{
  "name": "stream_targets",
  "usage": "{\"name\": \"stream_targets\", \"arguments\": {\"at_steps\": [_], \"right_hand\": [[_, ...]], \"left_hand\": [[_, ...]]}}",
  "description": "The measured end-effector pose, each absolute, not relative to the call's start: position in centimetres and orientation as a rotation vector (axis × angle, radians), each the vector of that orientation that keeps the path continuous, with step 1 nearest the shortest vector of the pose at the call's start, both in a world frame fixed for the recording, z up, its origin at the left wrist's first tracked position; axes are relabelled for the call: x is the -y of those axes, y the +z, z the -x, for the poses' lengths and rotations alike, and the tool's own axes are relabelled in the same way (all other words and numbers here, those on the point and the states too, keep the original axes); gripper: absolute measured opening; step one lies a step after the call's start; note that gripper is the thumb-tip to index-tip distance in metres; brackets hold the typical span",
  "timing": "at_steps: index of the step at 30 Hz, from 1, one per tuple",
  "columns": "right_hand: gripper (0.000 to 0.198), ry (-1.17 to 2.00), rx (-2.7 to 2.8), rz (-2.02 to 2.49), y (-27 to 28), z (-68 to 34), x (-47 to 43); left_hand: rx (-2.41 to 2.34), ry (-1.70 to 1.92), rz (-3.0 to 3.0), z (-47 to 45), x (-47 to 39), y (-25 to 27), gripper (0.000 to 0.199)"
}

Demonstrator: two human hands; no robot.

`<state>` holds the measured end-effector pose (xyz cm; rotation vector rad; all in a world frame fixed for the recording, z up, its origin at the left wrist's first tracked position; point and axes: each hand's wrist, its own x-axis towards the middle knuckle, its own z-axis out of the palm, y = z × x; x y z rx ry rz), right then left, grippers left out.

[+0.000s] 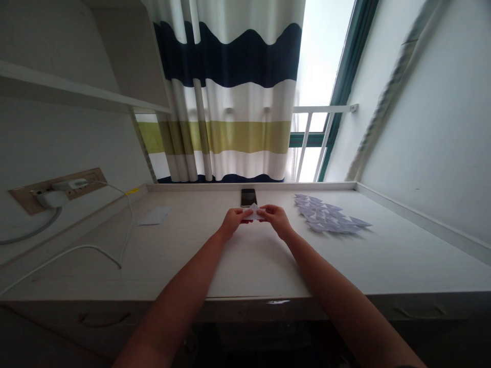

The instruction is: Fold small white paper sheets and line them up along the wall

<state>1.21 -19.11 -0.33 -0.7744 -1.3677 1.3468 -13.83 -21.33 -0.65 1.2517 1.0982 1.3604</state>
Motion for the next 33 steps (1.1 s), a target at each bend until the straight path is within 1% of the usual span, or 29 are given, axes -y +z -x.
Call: {"name": "stream_targets", "arguments": {"at_steps": [5,10,14,19,23,27,31,33], "right_hand": [[0.029,1.334,1.394,0.747,-0.3,-1.3,19.0],[0.035,1.293,1.423,0.741,-0.7,-1.6,18.7],[0.034,1.256,1.433,0.731,-0.9,-1.6,18.6],[0.028,1.203,1.490,0.704,-1.1,-1.5,18.3],[0.026,1.163,1.498,0.711,-1.3,-1.6,18.0],[0.026,1.154,1.500,0.736,-1.3,-1.6,18.0],[0.026,1.160,1.485,0.752,-1.3,-1.6,18.1],[0.025,1.166,1.481,0.748,-1.3,-1.6,18.1]], "left_hand": [[-1.117,1.393,-1.201,13.9,21.3,-0.5,0.032],[-1.090,1.361,-1.225,14.1,21.0,-0.9,0.043],[-1.157,1.391,-1.344,14.1,20.8,-1.3,0.045],[-1.172,1.429,-1.430,14.1,20.7,-1.4,0.038],[-1.122,1.477,-1.467,14.1,21.2,-0.9,0.035],[-1.131,1.457,-1.610,14.0,21.5,-0.8,0.021],[-1.101,1.388,-1.695,13.9,21.5,-1.1,0.022],[-1.088,1.382,-1.683,13.9,21.4,-1.2,0.026]]}}
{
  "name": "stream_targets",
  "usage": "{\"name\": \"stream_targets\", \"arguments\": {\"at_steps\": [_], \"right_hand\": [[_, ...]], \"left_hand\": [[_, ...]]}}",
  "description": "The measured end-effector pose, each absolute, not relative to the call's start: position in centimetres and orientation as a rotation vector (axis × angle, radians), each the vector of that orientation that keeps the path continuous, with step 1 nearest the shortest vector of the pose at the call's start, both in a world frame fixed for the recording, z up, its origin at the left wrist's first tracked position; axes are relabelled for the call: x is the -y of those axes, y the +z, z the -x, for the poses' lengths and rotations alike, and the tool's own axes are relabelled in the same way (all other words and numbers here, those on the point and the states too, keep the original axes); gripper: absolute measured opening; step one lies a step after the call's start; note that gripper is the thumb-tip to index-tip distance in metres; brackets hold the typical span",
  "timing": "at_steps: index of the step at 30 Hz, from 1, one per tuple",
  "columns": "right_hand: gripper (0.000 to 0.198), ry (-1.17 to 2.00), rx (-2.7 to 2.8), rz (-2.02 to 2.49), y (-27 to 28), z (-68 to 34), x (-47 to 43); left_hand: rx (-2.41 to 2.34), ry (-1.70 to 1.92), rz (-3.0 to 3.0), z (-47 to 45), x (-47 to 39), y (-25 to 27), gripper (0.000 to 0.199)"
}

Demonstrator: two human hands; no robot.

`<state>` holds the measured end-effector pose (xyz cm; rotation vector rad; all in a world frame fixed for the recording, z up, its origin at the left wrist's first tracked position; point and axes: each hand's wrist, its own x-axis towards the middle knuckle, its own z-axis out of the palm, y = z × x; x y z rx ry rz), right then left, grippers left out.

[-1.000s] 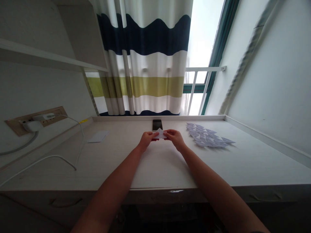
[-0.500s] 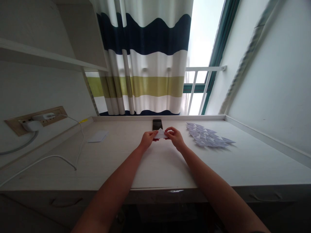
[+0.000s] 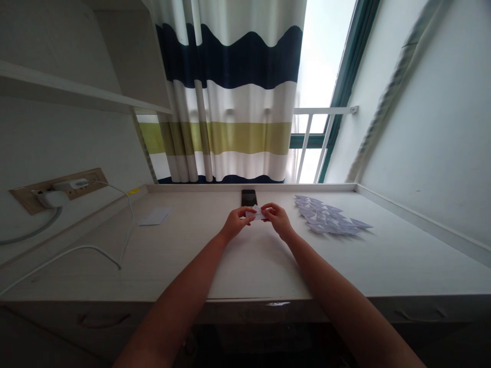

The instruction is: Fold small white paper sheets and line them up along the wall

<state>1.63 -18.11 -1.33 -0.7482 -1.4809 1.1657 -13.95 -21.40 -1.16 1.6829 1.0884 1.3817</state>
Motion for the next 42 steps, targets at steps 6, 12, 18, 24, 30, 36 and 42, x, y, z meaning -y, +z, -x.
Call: {"name": "stream_targets", "arguments": {"at_steps": [6,12,18,24,30,36,42], "right_hand": [[0.023,1.186,1.517,0.751,-1.10,-1.57,18.45],[0.027,1.186,1.487,0.754,-0.78,-1.65,18.71],[0.027,1.155,1.480,0.786,-0.72,-1.63,18.69],[0.024,1.084,1.518,0.809,-0.78,-1.70,18.61],[0.022,1.130,1.489,0.791,-0.72,-1.74,18.60],[0.023,1.156,1.496,0.769,-0.61,-1.72,18.73],[0.020,0.950,1.604,0.813,-1.06,-1.86,18.23]], "left_hand": [[-1.128,1.422,-1.571,14.10,21.42,-0.80,0.029],[-1.137,1.424,-1.593,14.21,21.46,-0.79,0.035],[-1.214,1.467,-1.584,14.34,21.24,-0.83,0.032],[-1.233,1.489,-1.599,14.26,21.16,-0.96,0.025],[-1.228,1.520,-1.714,14.40,21.19,-1.04,0.025],[-1.191,1.475,-1.718,14.45,21.36,-0.97,0.028],[-1.201,1.533,-1.683,14.43,20.81,-1.30,0.024]]}}
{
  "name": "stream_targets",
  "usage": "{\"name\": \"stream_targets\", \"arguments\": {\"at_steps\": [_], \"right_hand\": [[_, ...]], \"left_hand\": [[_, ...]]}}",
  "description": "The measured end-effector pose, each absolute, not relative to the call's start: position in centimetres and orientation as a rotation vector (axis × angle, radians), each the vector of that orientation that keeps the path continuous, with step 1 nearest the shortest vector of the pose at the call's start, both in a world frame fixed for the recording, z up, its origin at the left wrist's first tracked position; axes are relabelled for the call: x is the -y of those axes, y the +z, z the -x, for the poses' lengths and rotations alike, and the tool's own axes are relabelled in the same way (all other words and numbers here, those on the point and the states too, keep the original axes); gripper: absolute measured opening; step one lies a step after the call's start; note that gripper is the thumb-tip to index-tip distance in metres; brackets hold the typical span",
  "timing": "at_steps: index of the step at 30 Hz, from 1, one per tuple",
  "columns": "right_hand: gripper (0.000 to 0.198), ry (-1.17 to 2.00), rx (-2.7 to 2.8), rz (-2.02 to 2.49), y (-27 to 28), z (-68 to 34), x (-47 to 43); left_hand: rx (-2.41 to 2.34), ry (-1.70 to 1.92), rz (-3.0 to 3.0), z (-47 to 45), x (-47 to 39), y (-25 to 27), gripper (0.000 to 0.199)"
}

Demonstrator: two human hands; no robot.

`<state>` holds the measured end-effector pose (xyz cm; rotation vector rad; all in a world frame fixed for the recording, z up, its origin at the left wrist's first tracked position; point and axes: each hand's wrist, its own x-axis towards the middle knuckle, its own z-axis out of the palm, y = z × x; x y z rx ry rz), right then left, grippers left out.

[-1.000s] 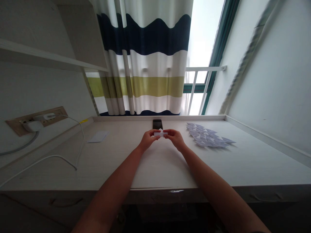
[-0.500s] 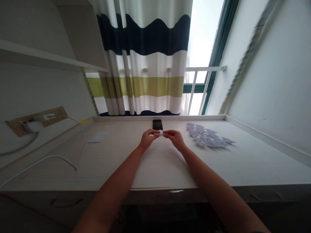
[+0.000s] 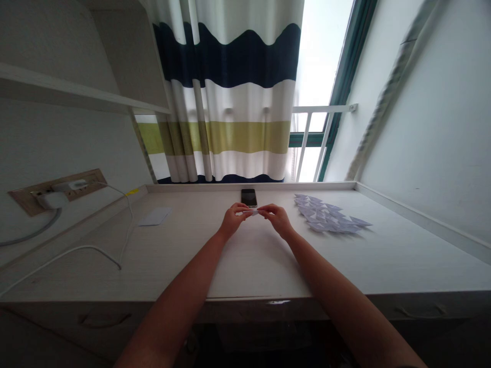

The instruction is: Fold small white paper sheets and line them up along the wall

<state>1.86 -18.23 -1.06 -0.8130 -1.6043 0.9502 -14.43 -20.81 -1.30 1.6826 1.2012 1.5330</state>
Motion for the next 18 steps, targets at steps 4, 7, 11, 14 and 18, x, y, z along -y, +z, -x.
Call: {"name": "stream_targets", "arguments": {"at_steps": [4,7,11,14,18], "right_hand": [[0.018,0.845,1.636,0.799,-1.29,-1.96,17.97],[0.018,0.871,1.629,0.793,-1.23,-1.91,18.04],[0.020,0.987,1.616,0.810,-0.98,-1.81,18.32],[0.021,1.023,1.595,0.807,-0.85,-1.77,18.47],[0.024,1.090,1.559,0.802,-0.82,-1.76,18.57]], "left_hand": [[-1.182,1.512,-1.678,14.36,20.78,-1.27,0.025],[-1.196,1.464,-1.681,14.41,20.94,-1.17,0.027],[-1.222,1.437,-1.648,14.43,21.13,-1.06,0.028],[-1.185,1.442,-1.590,14.32,21.15,-1.00,0.029],[-1.168,1.443,-1.515,14.22,21.12,-0.91,0.026]]}}
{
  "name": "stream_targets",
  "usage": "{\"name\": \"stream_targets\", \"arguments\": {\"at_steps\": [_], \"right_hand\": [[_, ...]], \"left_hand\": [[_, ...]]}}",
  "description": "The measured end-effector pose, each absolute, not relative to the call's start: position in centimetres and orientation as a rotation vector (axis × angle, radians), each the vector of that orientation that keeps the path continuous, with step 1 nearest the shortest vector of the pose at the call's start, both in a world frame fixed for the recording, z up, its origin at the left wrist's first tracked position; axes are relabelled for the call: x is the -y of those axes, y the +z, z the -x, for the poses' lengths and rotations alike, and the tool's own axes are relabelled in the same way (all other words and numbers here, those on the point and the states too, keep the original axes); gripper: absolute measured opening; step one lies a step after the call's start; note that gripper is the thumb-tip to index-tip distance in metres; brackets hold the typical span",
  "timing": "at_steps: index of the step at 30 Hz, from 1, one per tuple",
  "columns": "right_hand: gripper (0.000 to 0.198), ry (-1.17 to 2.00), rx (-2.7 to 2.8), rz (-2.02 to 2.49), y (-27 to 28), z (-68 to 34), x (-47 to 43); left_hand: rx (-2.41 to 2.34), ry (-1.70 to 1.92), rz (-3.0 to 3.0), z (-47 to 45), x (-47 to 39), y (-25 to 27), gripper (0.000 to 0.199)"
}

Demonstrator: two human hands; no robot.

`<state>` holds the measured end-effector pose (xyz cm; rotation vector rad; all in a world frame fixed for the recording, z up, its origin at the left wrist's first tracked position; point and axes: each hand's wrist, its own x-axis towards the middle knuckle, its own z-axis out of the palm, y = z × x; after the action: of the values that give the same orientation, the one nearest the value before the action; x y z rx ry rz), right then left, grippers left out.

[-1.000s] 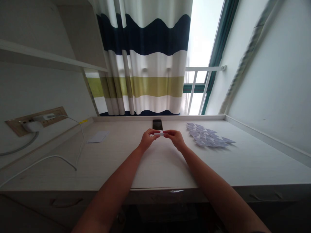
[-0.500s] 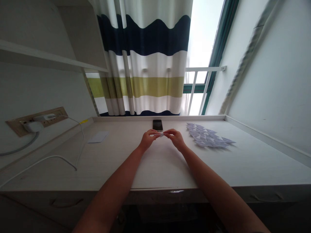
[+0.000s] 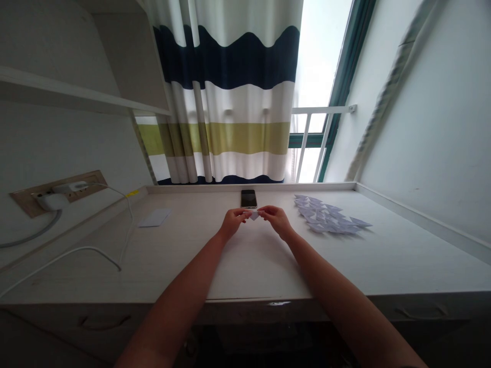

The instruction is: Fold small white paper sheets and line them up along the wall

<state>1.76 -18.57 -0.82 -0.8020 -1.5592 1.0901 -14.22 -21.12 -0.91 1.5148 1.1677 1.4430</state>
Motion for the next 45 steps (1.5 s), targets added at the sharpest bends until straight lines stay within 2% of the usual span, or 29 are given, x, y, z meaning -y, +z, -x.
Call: {"name": "stream_targets", "arguments": {"at_steps": [10,18,21,32,35,41,45], "right_hand": [[0.023,1.168,1.521,0.818,-0.6,-1.8,18.5],[0.016,0.798,1.759,0.893,-1.8,-1.7,17.8],[0.017,0.760,1.795,0.882,-1.9,-1.6,17.9],[0.026,1.015,1.658,0.836,-1.5,-1.7,17.8],[0.024,0.935,1.685,0.845,-1.7,-1.7,17.7],[0.015,0.508,1.728,0.927,-1.3,-1.3,18.8],[0.005,0.547,1.806,0.856,-1.4,-0.9,19.2]], "left_hand": [[-1.195,1.455,-1.441,14.2,21.2,-0.7,0.024],[-1.250,1.272,-1.837,14.4,20.9,-1.7,0.025],[-1.268,1.249,-1.893,14.5,20.8,-1.9,0.027],[-1.183,1.291,-1.813,14.3,20.9,-1.8,0.026],[-1.183,1.279,-1.829,14.1,21.1,-1.7,0.027],[-1.286,1.318,-1.860,13.9,21.5,-1.5,0.031],[-1.275,1.332,-1.828,13.7,21.6,-1.5,0.032]]}}
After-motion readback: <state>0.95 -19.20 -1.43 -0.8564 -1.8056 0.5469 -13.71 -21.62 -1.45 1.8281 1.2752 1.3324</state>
